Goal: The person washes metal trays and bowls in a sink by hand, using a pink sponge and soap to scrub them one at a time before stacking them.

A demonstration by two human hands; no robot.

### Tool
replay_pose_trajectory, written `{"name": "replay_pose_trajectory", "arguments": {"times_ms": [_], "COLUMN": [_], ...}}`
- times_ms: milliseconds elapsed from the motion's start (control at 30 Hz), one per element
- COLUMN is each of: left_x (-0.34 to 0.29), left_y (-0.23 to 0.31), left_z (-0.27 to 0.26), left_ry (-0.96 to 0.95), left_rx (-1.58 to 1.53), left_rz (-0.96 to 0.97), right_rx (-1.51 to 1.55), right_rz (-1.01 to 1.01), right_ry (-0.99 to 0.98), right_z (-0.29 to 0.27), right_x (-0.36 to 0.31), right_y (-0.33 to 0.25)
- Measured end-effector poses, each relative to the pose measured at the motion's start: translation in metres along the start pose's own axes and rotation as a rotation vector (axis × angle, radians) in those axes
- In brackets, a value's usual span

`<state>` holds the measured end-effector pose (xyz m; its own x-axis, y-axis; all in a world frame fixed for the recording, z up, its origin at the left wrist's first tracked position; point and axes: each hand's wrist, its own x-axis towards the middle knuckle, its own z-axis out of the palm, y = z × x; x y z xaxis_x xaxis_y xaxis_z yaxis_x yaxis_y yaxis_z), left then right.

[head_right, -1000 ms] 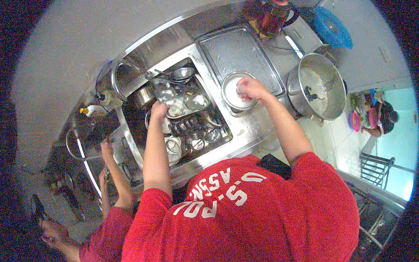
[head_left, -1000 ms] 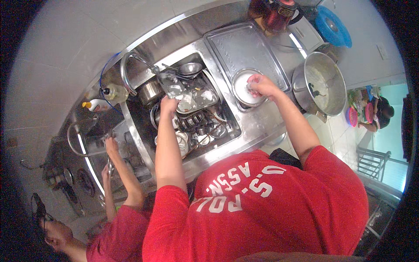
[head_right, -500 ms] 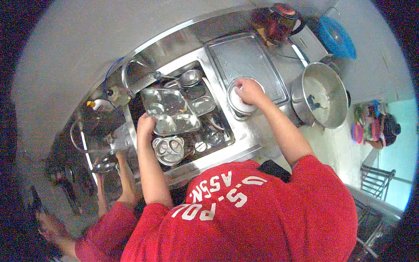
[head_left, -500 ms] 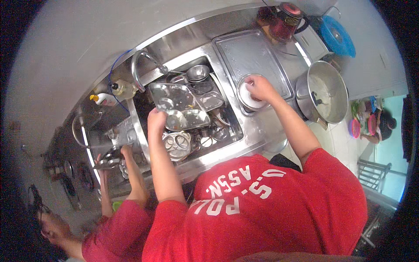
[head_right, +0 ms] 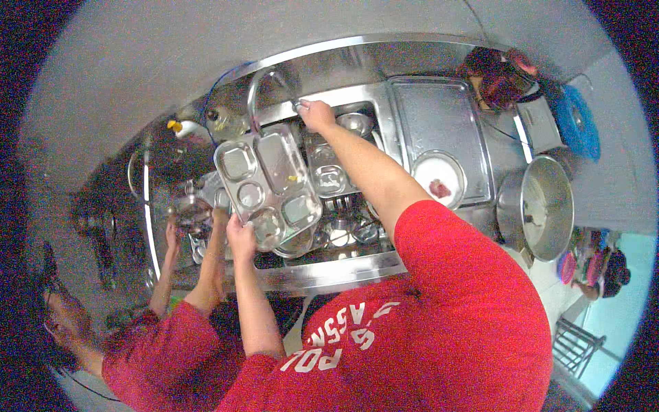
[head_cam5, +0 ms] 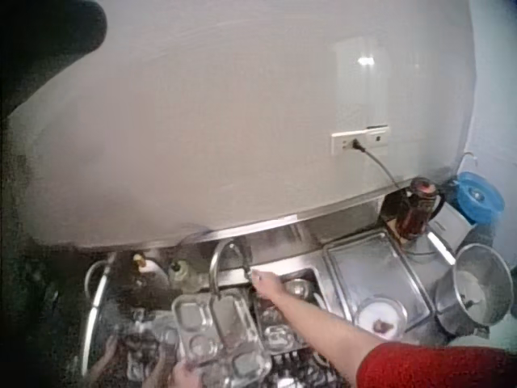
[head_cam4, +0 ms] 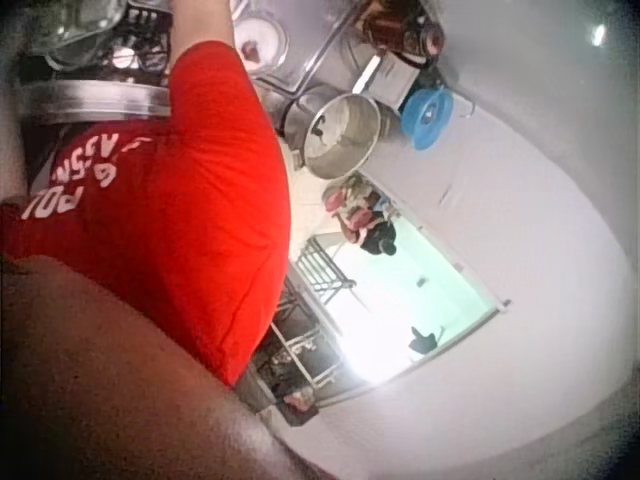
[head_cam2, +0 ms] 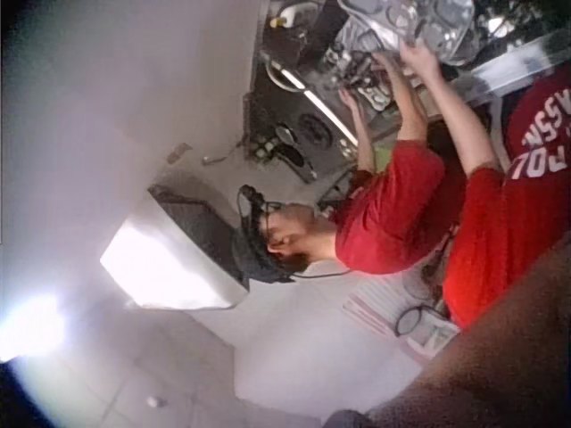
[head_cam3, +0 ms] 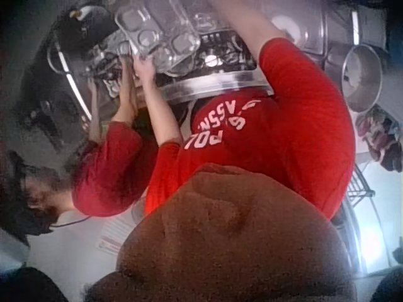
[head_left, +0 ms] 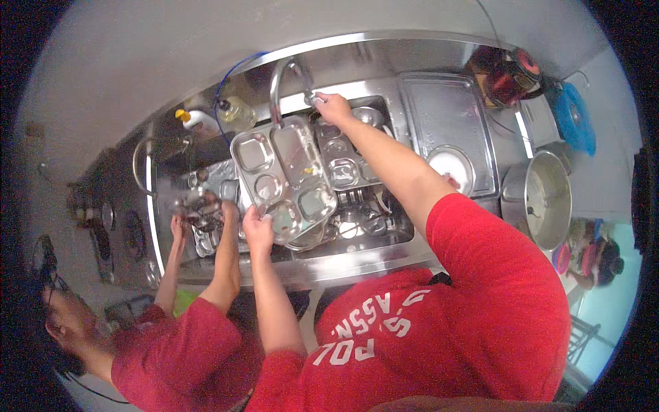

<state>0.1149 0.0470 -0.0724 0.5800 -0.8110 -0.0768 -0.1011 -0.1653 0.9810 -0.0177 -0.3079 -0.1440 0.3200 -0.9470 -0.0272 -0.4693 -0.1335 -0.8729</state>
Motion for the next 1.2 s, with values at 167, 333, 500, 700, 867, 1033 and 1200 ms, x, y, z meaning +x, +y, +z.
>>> {"name": "replay_pose_trajectory", "arguments": {"times_ms": [167,333,500,700,867,1033,1200], "left_x": [-0.005,0.002,0.010,0.013,0.010,0.011,0.008], "left_y": [-0.039,-0.059,-0.075,-0.104,-0.088,-0.089,-0.078], "left_z": [-0.007,-0.002,-0.003,-0.003,0.014,0.020,0.021], "left_ry": [0.052,0.061,0.083,-0.040,-0.141,-0.183,-0.147], "left_rx": [-0.171,-0.299,-0.296,-0.387,-0.387,-0.321,-0.208], "left_rz": [-0.117,-0.212,-0.240,-0.326,-0.377,-0.336,-0.332], "right_rx": [-0.295,-0.380,-0.186,-0.647,-0.289,-0.553,-0.660], "right_rz": [-0.142,-0.308,-0.428,-0.940,-0.732,-0.824,-0.863], "right_ry": [0.003,-0.001,0.017,-0.253,-0.443,-0.513,-0.537], "right_z": [0.021,0.015,0.014,0.035,0.048,0.041,0.048], "right_x": [-0.004,-0.006,-0.032,-0.104,-0.144,-0.133,-0.119], "right_y": [0.003,-0.005,-0.030,-0.024,-0.019,-0.023,-0.006]}}
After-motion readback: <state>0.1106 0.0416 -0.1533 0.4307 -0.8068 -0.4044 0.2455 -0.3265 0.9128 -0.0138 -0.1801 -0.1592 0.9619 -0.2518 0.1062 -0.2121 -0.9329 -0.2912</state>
